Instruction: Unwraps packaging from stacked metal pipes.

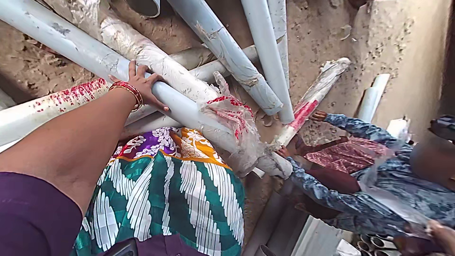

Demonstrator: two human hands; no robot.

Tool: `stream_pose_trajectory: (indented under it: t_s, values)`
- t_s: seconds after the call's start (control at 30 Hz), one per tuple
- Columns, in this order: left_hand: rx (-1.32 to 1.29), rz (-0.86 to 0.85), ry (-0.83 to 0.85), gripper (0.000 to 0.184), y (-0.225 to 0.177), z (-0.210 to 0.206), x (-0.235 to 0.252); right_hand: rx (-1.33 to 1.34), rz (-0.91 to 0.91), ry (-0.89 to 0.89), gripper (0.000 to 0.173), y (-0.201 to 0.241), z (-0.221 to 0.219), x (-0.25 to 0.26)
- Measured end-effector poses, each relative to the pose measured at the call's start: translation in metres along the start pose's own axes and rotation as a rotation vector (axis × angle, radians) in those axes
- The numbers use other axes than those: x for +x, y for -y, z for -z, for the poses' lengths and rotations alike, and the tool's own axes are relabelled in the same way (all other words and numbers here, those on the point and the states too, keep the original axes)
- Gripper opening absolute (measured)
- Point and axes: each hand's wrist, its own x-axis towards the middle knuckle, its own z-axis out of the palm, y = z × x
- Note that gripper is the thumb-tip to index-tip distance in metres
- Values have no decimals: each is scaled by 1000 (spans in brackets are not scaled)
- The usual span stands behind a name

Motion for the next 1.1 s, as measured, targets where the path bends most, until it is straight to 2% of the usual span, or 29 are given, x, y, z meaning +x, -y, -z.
stream_pose_trajectory:
  t_s: [0.07, 0.13, 0.17, 0.2, 0.27, 0.33, 0.4, 0.57, 0.73, 0.8, 0.9, 0.93, 1.03, 1.1]
  values:
    - [-9, -10, -9, 100, 2, -1, -1, -128, 232, 246, 25, 0, -60, -7]
    - [-17, -4, -6, 100, 2, -2, -2, -209, 511, 429, 25, -5, -135, -17]
    - [-12, 2, 1, 101, 1, -2, 0, -239, 586, 510, 25, -2, -173, -26]
    - [-13, 9, 1, 101, 2, -1, 1, -269, 616, 588, 22, 3, -210, -36]
    - [-14, 21, 8, 101, 4, -1, 1, -340, 564, 773, 9, 14, -272, -54]
    - [-10, 23, 11, 102, 2, 1, 2, -423, 510, 910, 33, 22, -318, -61]
    - [-15, 28, 21, 102, 1, 1, 0, -452, 594, 928, 36, 18, -350, -65]
    - [-17, 43, 24, 104, 1, 2, 1, -354, 796, 887, 30, 15, -384, -85]
    - [-41, 41, 23, 105, 1, 1, 2, -268, 934, 802, 31, -2, -380, -95]
    - [-41, 42, 23, 105, 1, 2, 2, -264, 839, 795, 40, -4, -374, -95]
    - [-37, 40, 20, 105, 2, 1, 3, -296, 670, 879, 71, -2, -367, -89]
    - [-34, 43, 20, 106, 2, 0, 3, -309, 670, 878, 70, -2, -367, -89]
    - [-34, 46, 15, 107, 2, 0, 5, -331, 784, 795, 36, -2, -374, -92]
    - [-36, 46, 18, 107, 2, 1, 5, -363, 823, 765, 25, 2, -380, -94]
